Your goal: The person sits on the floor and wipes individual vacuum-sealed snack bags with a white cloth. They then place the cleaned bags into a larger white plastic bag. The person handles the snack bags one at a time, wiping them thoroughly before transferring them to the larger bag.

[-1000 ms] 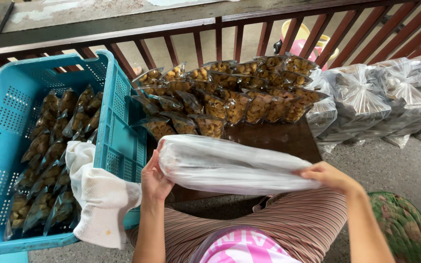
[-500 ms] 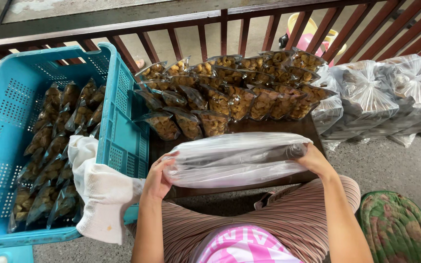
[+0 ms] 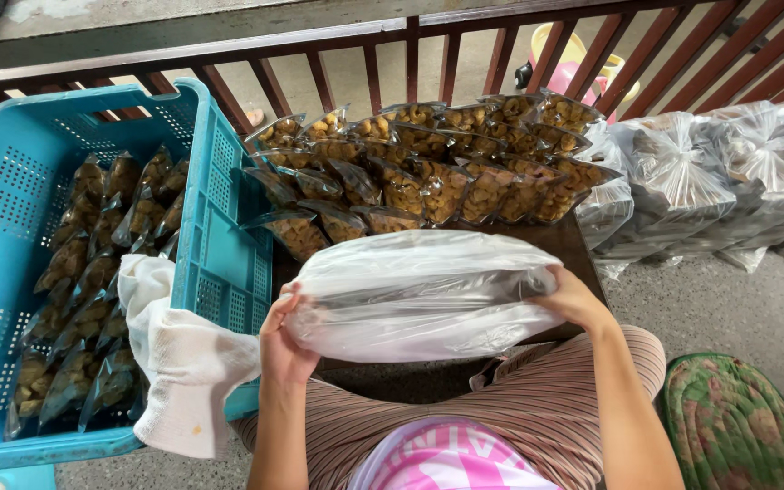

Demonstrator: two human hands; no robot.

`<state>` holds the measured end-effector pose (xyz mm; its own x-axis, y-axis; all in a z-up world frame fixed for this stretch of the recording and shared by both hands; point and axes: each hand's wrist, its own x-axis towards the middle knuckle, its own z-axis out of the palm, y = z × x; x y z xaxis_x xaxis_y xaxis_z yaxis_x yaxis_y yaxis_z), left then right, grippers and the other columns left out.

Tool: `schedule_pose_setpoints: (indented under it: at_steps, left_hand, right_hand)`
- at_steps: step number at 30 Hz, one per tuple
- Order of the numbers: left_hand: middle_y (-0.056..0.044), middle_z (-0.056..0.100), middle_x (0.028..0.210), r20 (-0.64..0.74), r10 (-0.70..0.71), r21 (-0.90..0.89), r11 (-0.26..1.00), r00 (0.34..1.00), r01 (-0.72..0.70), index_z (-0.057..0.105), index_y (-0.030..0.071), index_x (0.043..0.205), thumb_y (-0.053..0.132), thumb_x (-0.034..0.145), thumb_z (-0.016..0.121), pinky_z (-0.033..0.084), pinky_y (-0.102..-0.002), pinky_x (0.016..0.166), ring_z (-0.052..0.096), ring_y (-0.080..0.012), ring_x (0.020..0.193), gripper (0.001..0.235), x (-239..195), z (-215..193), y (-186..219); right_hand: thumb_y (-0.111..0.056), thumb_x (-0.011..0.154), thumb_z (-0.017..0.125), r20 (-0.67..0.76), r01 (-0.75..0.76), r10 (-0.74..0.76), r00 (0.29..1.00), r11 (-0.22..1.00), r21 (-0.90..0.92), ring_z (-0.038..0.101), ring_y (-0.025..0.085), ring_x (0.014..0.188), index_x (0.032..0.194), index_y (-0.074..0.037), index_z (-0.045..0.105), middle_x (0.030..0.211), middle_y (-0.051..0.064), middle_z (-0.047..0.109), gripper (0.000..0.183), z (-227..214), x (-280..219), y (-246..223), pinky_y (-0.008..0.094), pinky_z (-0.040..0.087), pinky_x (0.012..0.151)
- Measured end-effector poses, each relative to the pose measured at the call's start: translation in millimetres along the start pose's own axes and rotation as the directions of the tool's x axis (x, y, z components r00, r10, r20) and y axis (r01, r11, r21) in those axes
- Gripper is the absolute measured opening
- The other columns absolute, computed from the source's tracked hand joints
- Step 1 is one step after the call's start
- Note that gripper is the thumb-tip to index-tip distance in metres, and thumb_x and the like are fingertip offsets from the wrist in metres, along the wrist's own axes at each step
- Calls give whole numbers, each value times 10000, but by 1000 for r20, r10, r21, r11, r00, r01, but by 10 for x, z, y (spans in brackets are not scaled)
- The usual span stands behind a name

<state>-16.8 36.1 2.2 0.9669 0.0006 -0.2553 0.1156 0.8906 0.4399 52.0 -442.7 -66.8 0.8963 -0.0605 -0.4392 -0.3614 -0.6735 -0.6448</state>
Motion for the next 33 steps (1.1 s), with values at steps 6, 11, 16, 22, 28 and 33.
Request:
schedule_pose_setpoints:
  at_steps: [6, 11, 16, 22, 28, 33]
  left_hand:
    - [-1, 661, 904, -44, 175, 265, 951, 984, -157, 522, 154, 965, 76, 889, 637, 606, -287, 632, 693, -123, 793, 158, -58, 220, 103]
    - [-32, 560, 743, -30, 350, 870, 470, 936, -148, 525, 110, 1069, 86, 993, 620, 402, -233, 388, 471, -97, 508, 124, -9, 81, -91]
    - [-45, 625, 852, 197, 90, 924, 315, 976, -216, 597, 83, 1026, 110, 988, 563, 484, -234, 459, 589, -112, 569, 57, -31, -54, -245]
    - [-167, 673, 1102, 341, -146, 925, -126, 929, -359, 810, 108, 998, 130, 964, 536, 557, -390, 823, 685, -310, 973, 278, 87, -117, -377]
    - [-285, 511, 1307, 106, 52, 803, -593, 993, -55, 480, 132, 1418, 232, 889, 703, 557, -507, 871, 639, -458, 1075, 582, 533, -595, -708]
    - [-265, 373, 1475, 10, 113, 770, -635, 994, 65, 224, 251, 1556, 34, 785, 726, 582, -524, 816, 632, -462, 1095, 946, 827, -1036, -983]
  right_hand:
    - [-316, 658, 924, -96, 20, -24, 995, 999, -43, 716, 312, 1074, 1345, 29, 594, 1189, 211, 729, 837, -205, -76, -163, 389, 537, 955]
    - [-281, 656, 920, -146, 16, -27, 989, 997, -72, 711, 327, 1117, 1368, 23, 587, 1231, 237, 713, 843, -101, 156, 276, 393, 531, 981]
    - [-310, 725, 865, -239, -40, -15, 971, 974, -223, 645, 359, 1234, 1412, -58, 583, 1342, 213, 659, 784, 134, 432, 754, 423, 511, 1033]
    - [-334, 720, 856, -292, -146, 73, 954, 960, -238, 619, 398, 1241, 1466, -131, 508, 1369, 200, 635, 848, 302, 555, 804, 460, 518, 1015]
    - [-227, 751, 759, -212, -89, 19, 977, 942, -323, 651, 418, 1196, 1519, -221, 478, 1300, 207, 681, 817, 540, 511, 630, 483, 546, 992]
    - [-271, 763, 764, -108, -137, 101, 989, 902, -410, 661, 392, 1185, 1561, -253, 398, 1287, 202, 679, 878, 667, 448, 393, 470, 561, 965]
